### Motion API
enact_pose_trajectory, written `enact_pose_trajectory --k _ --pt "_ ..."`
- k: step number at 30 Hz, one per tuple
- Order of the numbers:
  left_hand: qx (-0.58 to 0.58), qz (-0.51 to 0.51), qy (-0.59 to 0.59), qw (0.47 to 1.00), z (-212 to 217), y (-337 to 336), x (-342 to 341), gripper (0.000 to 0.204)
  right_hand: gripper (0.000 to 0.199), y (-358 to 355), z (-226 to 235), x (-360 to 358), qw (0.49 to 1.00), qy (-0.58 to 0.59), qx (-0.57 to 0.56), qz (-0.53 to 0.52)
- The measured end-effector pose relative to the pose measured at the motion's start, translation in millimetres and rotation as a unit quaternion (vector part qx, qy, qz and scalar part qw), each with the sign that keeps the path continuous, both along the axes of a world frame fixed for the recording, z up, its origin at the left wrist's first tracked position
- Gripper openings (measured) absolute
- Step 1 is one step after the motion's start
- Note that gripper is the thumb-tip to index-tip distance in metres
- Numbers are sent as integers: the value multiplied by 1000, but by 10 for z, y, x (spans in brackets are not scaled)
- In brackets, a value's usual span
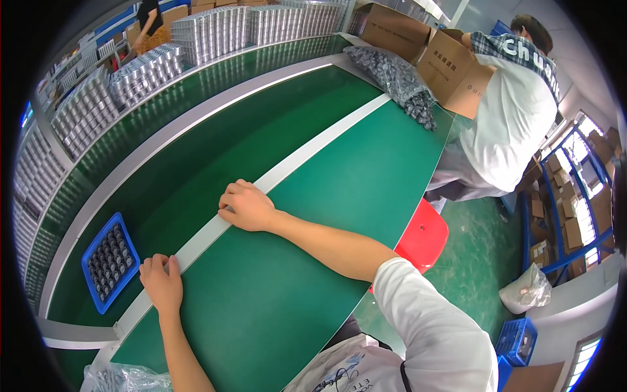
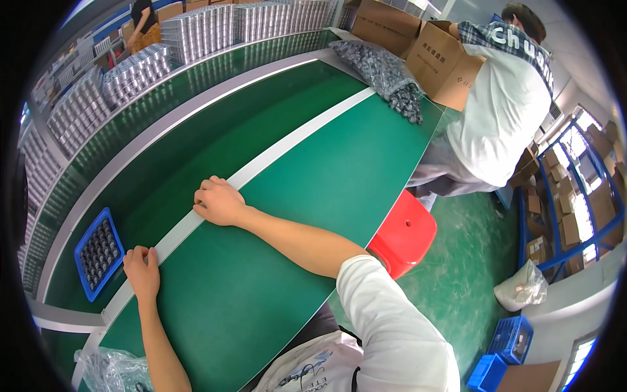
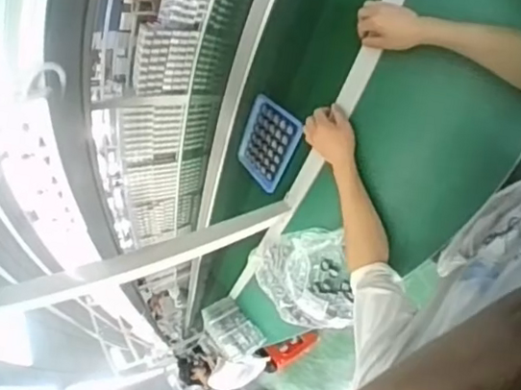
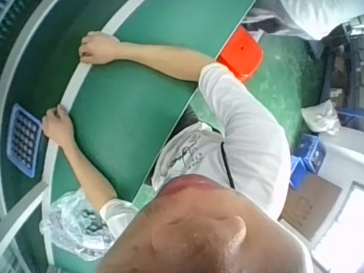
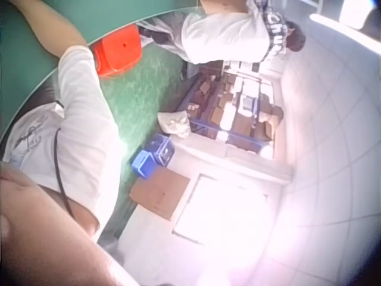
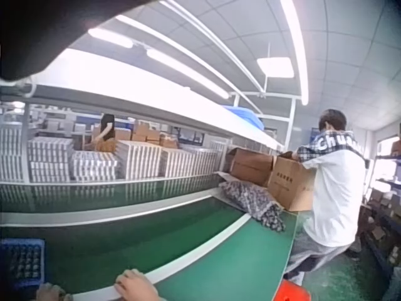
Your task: The person sorts small cylindrical electronic components by hand from a plastic bag into a grid-style blue plastic tray.
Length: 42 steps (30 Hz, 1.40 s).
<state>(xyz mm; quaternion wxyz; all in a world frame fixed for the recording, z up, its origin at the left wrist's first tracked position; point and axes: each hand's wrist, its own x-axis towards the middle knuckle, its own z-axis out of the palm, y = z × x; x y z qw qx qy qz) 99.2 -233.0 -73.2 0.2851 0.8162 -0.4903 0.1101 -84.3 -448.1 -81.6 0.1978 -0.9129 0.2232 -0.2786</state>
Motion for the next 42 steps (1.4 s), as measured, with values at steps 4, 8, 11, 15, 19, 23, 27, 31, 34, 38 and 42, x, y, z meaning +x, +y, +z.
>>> enact_pose_trajectory --k 4,8,11,15,19,23,27,31,34,38,42 --pt "3 3 4 1000 5 -18 -24 19 18 -12 13 -18 1000 5 9 0" --pt "3 2 -2 1000 8 -33 -31 19 18 -26 11 -28 1000 3 1 -1" --pt "3 2 -1 1000 6 -45 -39 19 17 -32 24 -41 1000 5 5 -2" --pt "-1 0 -3 1000 -6 -58 -38 18 17 -47 19 -43 1000 8 4 -3" --pt "-2 1 -6 1000 9 -83 -74 18 17 -70 26 -73 1000 4 10 -1" --pt "2 2 1 1000 14 -106 -97 18 18 -97 27 -91 1000 6 9 -1" --pt "3 3 4 1000 -5 -120 -97 17 18 -120 36 -103 1000 14 9 4" --pt "5 6 2 1000 -2 -132 -106 18 18 -121 33 -107 1000 12 17 3" --pt "9 6 13 1000 3 -150 -126 18 17 -144 13 -111 1000 -1 19 0" --pt "7 6 9 1000 12 -172 -144 18 17 -163 33 -133 1000 5 22 2" --pt "4 4 -2 1000 8 -202 -154 18 18 -190 32 -152 1000 7 15 1"
